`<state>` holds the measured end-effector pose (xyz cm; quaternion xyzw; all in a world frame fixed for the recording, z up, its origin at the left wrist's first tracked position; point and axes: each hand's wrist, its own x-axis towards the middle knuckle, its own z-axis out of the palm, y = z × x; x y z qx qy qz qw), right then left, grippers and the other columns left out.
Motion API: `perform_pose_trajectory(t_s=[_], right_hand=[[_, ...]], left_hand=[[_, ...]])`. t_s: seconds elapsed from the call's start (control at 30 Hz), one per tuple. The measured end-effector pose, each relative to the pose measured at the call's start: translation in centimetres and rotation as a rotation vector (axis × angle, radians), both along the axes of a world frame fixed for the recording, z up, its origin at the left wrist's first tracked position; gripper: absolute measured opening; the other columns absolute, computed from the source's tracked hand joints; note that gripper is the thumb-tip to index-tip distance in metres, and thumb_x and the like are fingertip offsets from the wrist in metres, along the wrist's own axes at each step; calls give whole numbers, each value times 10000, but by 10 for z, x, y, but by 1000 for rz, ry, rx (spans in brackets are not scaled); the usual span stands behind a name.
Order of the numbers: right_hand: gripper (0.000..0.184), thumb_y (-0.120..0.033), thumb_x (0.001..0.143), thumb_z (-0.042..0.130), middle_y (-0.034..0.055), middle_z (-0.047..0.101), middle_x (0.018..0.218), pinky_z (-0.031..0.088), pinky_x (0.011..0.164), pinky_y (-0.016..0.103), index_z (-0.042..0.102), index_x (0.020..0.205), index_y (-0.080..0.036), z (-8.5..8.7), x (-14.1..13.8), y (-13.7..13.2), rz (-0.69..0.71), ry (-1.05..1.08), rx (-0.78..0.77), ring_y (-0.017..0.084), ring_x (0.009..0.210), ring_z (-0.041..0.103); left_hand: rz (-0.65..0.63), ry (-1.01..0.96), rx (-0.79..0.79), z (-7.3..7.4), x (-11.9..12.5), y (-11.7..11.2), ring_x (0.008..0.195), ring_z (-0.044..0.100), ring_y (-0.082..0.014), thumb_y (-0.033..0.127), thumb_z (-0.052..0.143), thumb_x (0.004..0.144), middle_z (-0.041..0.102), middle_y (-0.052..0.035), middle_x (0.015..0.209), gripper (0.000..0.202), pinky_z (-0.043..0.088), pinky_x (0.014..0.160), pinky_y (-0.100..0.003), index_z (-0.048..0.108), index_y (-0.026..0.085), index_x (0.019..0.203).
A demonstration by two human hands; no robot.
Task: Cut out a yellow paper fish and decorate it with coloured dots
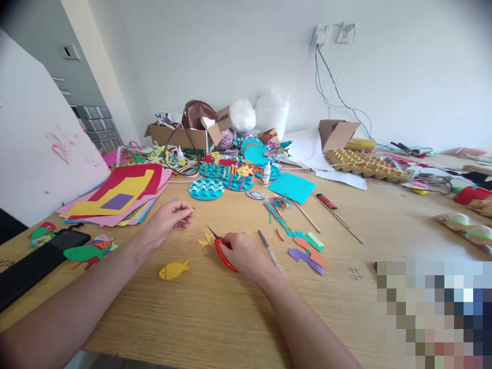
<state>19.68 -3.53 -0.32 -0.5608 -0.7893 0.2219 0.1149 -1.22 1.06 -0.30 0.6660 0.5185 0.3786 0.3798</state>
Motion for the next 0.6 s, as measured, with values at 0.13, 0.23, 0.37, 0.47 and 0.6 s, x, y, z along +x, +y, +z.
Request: perform_pose_trajectory(t_s=[0.13, 0.23, 0.37, 0.47, 0.6], right_hand=[[334, -332, 858, 368, 42, 612, 610, 231, 470, 230, 564, 639, -173, 2, -3, -3, 6, -89, 32, 110, 509, 452], [313, -318, 854, 380, 54, 633, 634, 226, 471, 230, 575, 653, -178, 5, -5, -4, -1, -128, 53, 116, 516, 472], [316, -327, 858, 376, 60, 643, 643, 224, 468, 227, 585, 669, -184, 6, -4, -3, -27, -159, 77, 126, 528, 499], [333, -348, 864, 358, 57, 646, 640, 222, 461, 224, 585, 677, -191, 4, -2, -2, -42, -153, 86, 127, 524, 505], [338, -353, 861, 354, 63, 652, 646, 222, 460, 226, 587, 680, -189, 3, -2, -2, -45, -161, 86, 131, 527, 508]], left_hand=[[36, 289, 94, 11, -15, 33, 561, 531, -134, 205, 481, 713, 546, 13, 577, 93, 414, 551, -245, 548, 164, 662], [20, 497, 173, 12, -19, 51, 670, 545, -160, 133, 506, 689, 578, -4, 621, 111, 397, 634, -260, 574, 165, 607], [-45, 715, 213, -1, -22, 63, 773, 561, -175, 80, 502, 722, 616, -27, 723, 160, 405, 707, -278, 598, 160, 622], [-64, 837, 223, -13, -26, 68, 828, 569, -175, 111, 492, 802, 623, -41, 809, 147, 435, 758, -322, 614, 142, 726], [-67, 941, 225, -23, -33, 74, 888, 578, -173, 293, 507, 864, 596, -61, 1012, 213, 483, 780, -380, 574, 140, 996]])
